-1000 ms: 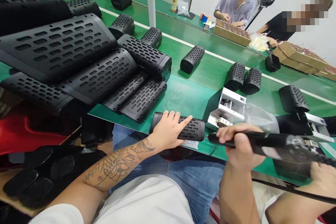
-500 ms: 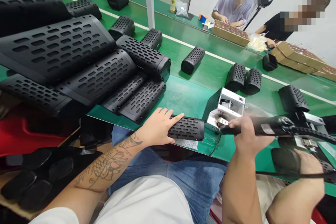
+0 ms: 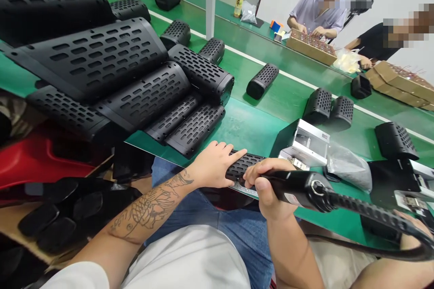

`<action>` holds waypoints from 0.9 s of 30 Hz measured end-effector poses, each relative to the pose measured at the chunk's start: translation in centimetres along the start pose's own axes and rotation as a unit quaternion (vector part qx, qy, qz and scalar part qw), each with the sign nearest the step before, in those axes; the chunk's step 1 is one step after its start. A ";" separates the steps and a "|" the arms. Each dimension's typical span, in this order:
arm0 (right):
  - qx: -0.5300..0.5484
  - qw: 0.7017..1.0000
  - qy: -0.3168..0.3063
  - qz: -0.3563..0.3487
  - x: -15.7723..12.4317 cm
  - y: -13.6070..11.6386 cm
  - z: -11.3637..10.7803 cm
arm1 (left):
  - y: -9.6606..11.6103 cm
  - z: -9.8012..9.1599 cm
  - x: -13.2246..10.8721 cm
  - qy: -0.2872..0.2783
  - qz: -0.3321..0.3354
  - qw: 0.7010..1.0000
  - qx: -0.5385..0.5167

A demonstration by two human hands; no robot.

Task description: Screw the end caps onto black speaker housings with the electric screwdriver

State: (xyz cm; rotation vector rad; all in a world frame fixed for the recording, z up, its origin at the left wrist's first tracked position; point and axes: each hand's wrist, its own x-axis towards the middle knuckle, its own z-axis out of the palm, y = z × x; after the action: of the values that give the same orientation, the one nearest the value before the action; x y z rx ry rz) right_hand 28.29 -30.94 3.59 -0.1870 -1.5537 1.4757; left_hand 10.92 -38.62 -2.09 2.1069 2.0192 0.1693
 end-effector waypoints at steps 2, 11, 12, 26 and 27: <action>-0.001 1.000 -0.010 0.010 0.1 0.5 0.0 | 0.0 -0.2 0.0 -0.013 0.000 1.000 -0.006; -0.003 0.996 -0.079 0.043 -0.4 1.3 -0.3 | -0.1 0.2 0.1 -0.010 0.001 1.000 -0.016; -0.002 0.995 -0.084 0.049 -0.4 1.4 -0.5 | 0.0 0.2 0.1 -0.009 0.001 1.000 -0.015; -0.015 0.999 -0.020 0.031 -0.7 0.3 -2.3 | 0.6 0.7 -0.3 0.007 -0.016 1.000 -0.002; -0.035 0.999 0.026 0.006 -0.1 -0.4 -2.9 | 0.7 0.8 -0.3 0.009 -0.017 1.000 0.001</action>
State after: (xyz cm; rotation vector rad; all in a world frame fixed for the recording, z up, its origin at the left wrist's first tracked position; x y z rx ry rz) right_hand 30.58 -29.10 3.31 -0.2734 -1.5655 1.4160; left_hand 11.74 -39.04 -2.72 2.0782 2.0648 0.1799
